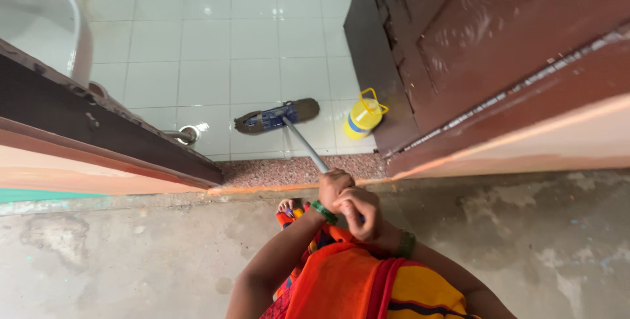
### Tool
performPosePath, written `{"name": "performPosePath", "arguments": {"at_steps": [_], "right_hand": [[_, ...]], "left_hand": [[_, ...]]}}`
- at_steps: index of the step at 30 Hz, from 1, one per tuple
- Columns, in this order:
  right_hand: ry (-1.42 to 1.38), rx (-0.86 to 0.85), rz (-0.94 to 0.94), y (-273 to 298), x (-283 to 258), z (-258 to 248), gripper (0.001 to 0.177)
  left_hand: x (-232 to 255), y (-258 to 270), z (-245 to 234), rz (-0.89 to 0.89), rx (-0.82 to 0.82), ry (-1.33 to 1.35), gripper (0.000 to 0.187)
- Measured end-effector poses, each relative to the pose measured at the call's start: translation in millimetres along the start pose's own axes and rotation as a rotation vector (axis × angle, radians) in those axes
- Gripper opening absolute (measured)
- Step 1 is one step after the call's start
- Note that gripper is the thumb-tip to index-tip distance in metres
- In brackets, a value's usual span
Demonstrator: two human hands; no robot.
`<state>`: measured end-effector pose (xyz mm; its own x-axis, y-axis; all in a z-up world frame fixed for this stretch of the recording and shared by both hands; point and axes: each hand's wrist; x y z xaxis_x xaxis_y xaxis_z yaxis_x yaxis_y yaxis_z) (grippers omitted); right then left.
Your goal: The person mops the white tiled floor of a bathroom using a mop. They move the mop head back and forth across the floor in front of a sink and a brown door.
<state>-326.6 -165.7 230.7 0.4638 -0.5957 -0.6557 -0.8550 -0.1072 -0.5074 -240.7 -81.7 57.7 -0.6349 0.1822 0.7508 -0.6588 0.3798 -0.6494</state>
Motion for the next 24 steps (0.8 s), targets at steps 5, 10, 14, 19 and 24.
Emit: {"name": "performPosePath", "arguments": {"at_steps": [5, 10, 14, 19, 24], "right_hand": [[0.035, 0.143, 0.076, 15.6, -23.5, -45.7, 0.023], [0.053, 0.409, -0.064, 15.9, -6.3, -21.8, 0.024], [0.012, 0.474, -0.059, 5.5, 24.8, 17.2, 0.024], [0.115, 0.475, 0.01, -30.4, 64.9, 71.7, 0.02], [0.174, 0.344, 0.146, -82.9, 121.1, 131.9, 0.015]], "left_hand": [[29.7, -26.1, 35.1, 0.12, -0.235, 0.203, 0.037], [48.2, -64.6, 9.8, 0.163, -0.434, 0.322, 0.028], [30.4, -90.8, -22.9, 0.101, -0.584, 0.324, 0.031], [-38.6, -113.1, -63.6, 0.135, -0.719, 0.164, 0.03], [-151.0, -130.4, -104.1, 0.2, -0.796, -0.067, 0.028]]}}
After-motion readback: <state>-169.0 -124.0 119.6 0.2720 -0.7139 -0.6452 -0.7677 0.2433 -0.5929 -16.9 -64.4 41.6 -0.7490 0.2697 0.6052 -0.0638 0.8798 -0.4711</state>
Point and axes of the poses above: each hand's wrist, its own y-axis away from the middle knuckle, its own z-axis out of the palm, x = y × z, and after that the axes turned 11 degrees about y, right-handed
